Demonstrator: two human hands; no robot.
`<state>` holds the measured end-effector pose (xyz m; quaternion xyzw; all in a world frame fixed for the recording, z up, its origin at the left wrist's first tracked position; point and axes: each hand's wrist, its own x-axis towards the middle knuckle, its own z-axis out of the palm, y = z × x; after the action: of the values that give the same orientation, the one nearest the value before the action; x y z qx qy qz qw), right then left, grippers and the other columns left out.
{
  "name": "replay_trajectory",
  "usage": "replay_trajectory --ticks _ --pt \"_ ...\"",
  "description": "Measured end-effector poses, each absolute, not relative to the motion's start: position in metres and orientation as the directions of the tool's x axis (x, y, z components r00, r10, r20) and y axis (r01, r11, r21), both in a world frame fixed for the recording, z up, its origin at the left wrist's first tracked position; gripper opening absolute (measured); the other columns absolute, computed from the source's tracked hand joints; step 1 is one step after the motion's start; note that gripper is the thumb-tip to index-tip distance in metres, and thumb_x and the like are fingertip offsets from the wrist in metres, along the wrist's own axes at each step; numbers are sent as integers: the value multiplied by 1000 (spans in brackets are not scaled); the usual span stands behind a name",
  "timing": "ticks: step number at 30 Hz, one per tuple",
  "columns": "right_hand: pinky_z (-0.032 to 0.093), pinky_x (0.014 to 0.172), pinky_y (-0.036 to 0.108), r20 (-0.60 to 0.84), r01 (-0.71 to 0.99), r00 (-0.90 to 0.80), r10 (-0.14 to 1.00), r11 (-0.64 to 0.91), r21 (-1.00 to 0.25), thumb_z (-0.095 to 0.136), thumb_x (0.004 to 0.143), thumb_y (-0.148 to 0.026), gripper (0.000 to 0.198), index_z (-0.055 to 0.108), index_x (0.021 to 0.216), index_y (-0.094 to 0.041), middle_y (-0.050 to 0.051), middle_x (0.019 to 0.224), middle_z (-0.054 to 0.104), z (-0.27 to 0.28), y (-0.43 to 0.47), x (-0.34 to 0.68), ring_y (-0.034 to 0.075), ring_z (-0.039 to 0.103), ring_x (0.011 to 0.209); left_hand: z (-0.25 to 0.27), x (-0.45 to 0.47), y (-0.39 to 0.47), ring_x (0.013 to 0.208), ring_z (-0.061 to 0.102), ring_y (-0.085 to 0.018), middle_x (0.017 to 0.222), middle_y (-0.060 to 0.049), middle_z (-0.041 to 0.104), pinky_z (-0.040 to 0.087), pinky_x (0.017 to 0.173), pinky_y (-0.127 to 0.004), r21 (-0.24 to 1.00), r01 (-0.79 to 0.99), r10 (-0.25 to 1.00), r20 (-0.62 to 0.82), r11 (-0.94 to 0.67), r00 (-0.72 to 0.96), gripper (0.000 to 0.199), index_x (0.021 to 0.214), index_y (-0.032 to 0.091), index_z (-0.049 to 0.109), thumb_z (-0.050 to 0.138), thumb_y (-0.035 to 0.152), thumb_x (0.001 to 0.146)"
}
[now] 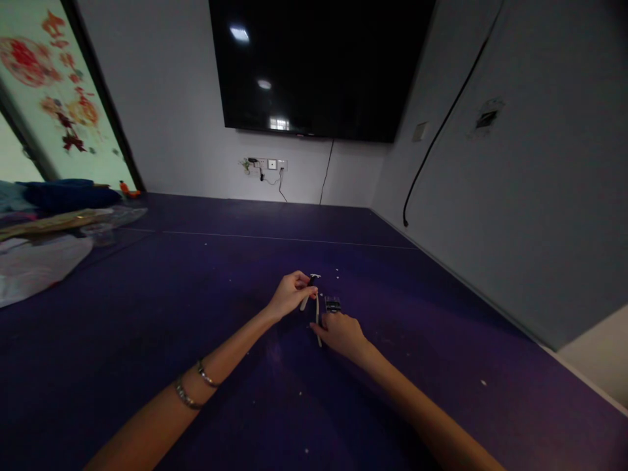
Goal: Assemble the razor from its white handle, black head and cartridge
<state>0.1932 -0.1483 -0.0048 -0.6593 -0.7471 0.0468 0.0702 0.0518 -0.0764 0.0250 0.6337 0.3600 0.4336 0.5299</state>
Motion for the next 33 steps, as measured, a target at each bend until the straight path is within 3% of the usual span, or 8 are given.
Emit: replay_trajectory --ticks 3,6,10,14,19,27,33 --pt "46 62 34 44 986 -93 995 98 -134 37 87 -39 37 66 83 -16 15 83 69 -7 -150 188 27 67 75 28 51 -82 59 64 -14 61 -1 65 45 54 -22 985 -24 911 166 -169 378 22 74 17 45 65 15 68" --pt "45 61 30 59 980 -78 995 88 -180 37 87 -32 33 66 81 -16 14 83 70 -5 -151 195 24 67 73 31 49 -87 60 64 -14 64 -1 65 46 56 -23 984 -53 905 175 -167 389 22 73 17 45 66 16 67" --pt "42 55 24 111 901 -44 993 88 -425 34 88 -33 35 63 74 -18 8 70 68 0 -144 223 16 63 60 34 46 -92 63 64 -15 66 -2 65 46 57 -24 983 -94 896 181 -156 406 26 72 17 44 69 19 65" --pt "42 50 22 259 680 -49 965 222 -699 35 87 -33 32 61 81 -17 3 67 64 16 -132 257 12 57 51 35 46 -93 65 65 -15 66 -2 65 47 59 -25 982 -108 896 185 -154 404 26 71 17 44 69 19 65" --pt "45 60 24 430 609 -10 903 346 -713 44 83 -39 35 65 98 -16 4 76 66 40 -130 278 16 59 68 34 44 -93 69 65 -15 70 -3 67 47 63 -26 976 -122 893 213 -178 398 22 71 17 46 68 17 66" --pt "47 80 34 420 545 53 906 327 -772 54 78 -44 35 70 91 -17 7 93 70 48 -137 270 22 63 87 34 42 -92 70 65 -15 71 -3 67 48 69 -28 971 -130 897 234 -200 375 26 71 17 45 70 17 64" --pt "48 75 32 447 543 -17 895 383 -747 55 78 -44 34 70 93 -18 8 94 70 47 -138 268 21 63 85 34 42 -93 69 65 -15 70 -2 66 47 67 -26 970 -140 897 237 -198 373 28 70 18 43 70 18 63"
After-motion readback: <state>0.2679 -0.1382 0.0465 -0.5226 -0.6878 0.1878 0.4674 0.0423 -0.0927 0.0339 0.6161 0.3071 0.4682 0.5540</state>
